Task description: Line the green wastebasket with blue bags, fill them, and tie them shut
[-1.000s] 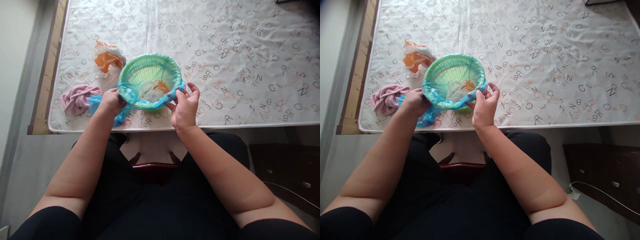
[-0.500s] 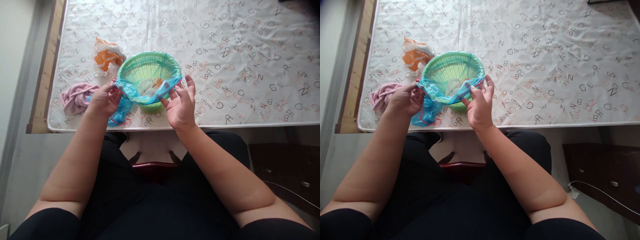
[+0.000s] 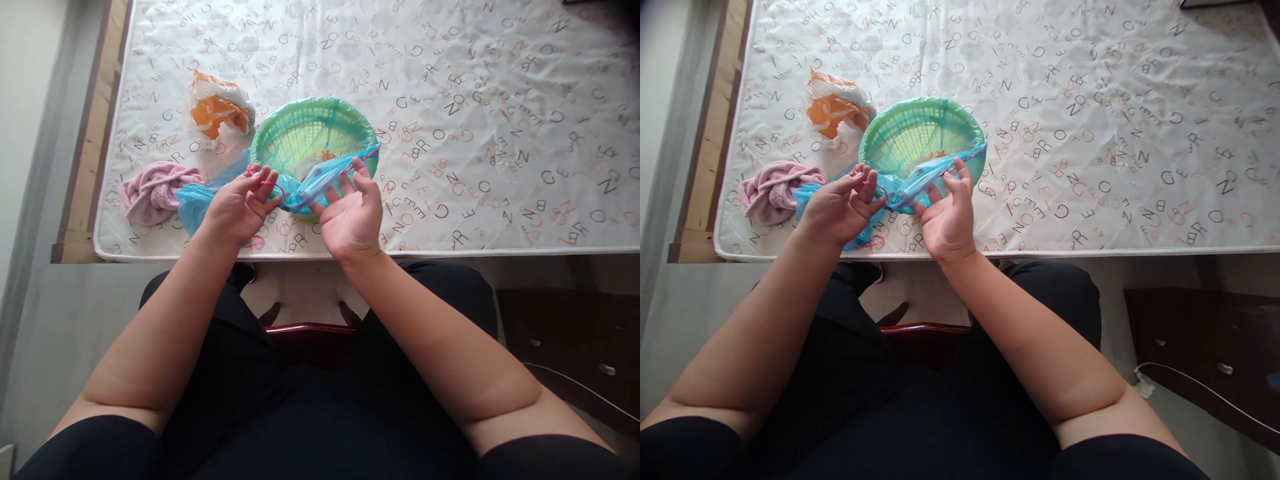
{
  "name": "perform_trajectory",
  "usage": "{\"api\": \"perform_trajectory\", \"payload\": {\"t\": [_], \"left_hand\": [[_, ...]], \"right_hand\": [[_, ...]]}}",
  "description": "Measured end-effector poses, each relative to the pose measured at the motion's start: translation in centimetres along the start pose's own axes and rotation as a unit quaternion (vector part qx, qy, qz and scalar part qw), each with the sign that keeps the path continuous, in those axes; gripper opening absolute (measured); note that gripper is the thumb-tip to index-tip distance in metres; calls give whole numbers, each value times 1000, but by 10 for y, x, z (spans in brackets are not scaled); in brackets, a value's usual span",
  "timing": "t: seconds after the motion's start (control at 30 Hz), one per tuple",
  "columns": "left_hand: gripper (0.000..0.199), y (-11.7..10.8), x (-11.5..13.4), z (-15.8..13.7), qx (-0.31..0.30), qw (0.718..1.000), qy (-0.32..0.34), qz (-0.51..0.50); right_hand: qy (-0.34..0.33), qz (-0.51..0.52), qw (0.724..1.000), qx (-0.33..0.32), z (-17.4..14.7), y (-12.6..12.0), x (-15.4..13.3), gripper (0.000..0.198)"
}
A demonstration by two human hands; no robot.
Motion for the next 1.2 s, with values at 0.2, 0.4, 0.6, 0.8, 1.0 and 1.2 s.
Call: {"api": "perform_trajectory", "payload": {"t": [0.2,0.4,0.6,0.8,1.0,1.2], "left_hand": [[22,-29,27,7,35,999,31,-27],[26,-34,39,2,31,999,39,21],[37,-35,51,2,-22,998,60,22],[29,-40,71,9,28,989,144,11],[32,-28,91,6,25,967,253,17],[22,1,110,-16,25,903,397,161]], "right_hand": [[-41,-74,996,26,39,-18,-43,27],[-24,-287,957,23,82,-30,-81,24],[68,-307,948,56,88,-36,-94,10],[48,-421,906,7,92,-32,-93,14],[-127,-421,896,-56,101,-7,-101,19],[-177,-426,883,-90,84,24,-99,41]]}}
Point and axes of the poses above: each hand's wrist, its own z-axis towards the middle knuckle, its own y-axis out of the palm, x = y × z, the point moved 9 cm from there along z, towards the middle knuckle, and after that the axes turned 13 degrees about z, right-handed, at the moved point
